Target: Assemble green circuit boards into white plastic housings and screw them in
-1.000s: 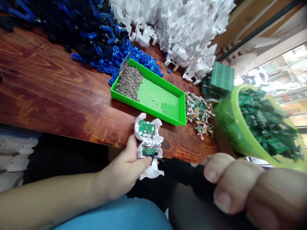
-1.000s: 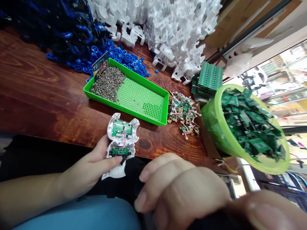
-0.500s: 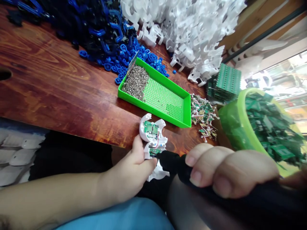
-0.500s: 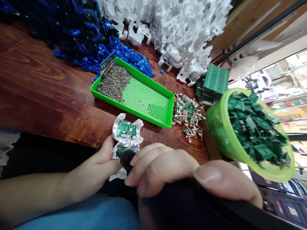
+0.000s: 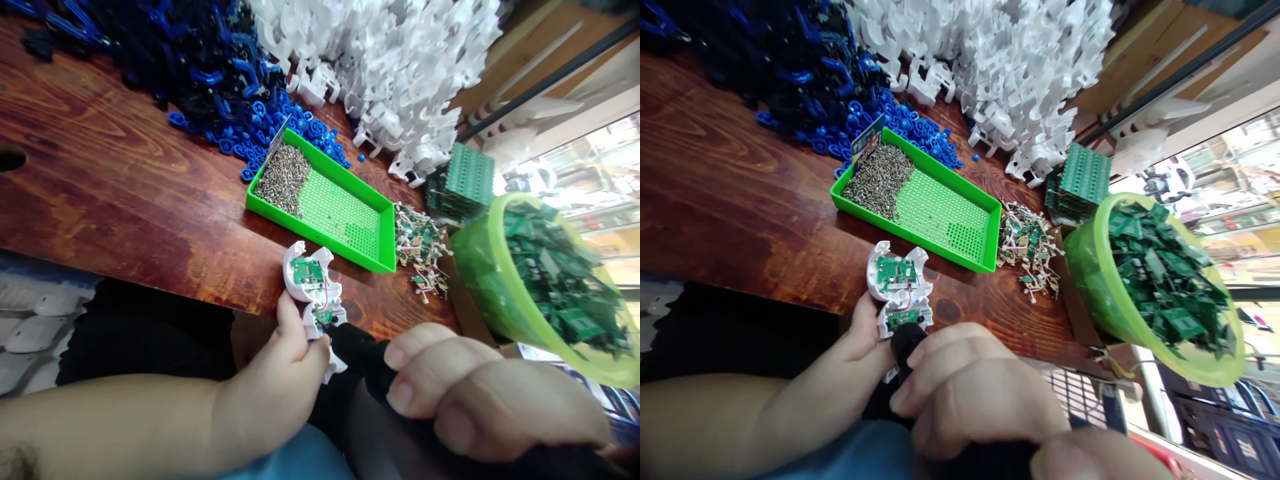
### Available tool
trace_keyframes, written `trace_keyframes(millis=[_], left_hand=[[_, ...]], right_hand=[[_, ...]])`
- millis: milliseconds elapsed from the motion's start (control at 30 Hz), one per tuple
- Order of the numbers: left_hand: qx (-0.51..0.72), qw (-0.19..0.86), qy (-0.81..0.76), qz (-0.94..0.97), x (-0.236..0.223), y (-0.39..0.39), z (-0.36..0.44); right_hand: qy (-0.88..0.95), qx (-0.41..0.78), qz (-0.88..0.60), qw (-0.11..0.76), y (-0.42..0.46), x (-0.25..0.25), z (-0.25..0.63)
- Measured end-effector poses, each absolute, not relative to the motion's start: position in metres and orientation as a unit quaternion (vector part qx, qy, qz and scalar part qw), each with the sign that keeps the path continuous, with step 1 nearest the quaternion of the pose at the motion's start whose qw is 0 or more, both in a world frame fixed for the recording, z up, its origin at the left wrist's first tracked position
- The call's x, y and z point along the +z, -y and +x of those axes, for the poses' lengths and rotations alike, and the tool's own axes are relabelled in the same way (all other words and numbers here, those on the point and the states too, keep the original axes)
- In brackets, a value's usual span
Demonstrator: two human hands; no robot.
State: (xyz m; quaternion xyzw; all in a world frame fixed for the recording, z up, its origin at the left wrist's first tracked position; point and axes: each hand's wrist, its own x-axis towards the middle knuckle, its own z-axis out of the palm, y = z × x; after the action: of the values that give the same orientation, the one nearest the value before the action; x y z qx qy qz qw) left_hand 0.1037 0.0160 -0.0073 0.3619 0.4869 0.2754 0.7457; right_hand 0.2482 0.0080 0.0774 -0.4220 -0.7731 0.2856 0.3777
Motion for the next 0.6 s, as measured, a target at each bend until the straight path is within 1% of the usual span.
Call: trace_keyframes(millis=[167,300,433,600], left_hand=[[0.298,0.711,-0.543,0.332,-0.008,-0.008,0.11],[0.294,0.714,-0.537,0.338,-0.009,-0.003,0.111],[0.301,0.711,-0.541,0.335,-0.007,-0.002,0.111],[0.305,0.726,-0.51,0.346,-0.006,-0.001,0.11]], right_hand=[[0.803,0.26,-0.403,0.354,-0.006,0.073,0.267],[0.819,0.251,-0.383,0.345,-0.005,0.071,0.271],[0.814,0.249,-0.382,0.359,-0.01,0.074,0.273],[0.842,0.262,-0.324,0.344,-0.018,0.078,0.288]])
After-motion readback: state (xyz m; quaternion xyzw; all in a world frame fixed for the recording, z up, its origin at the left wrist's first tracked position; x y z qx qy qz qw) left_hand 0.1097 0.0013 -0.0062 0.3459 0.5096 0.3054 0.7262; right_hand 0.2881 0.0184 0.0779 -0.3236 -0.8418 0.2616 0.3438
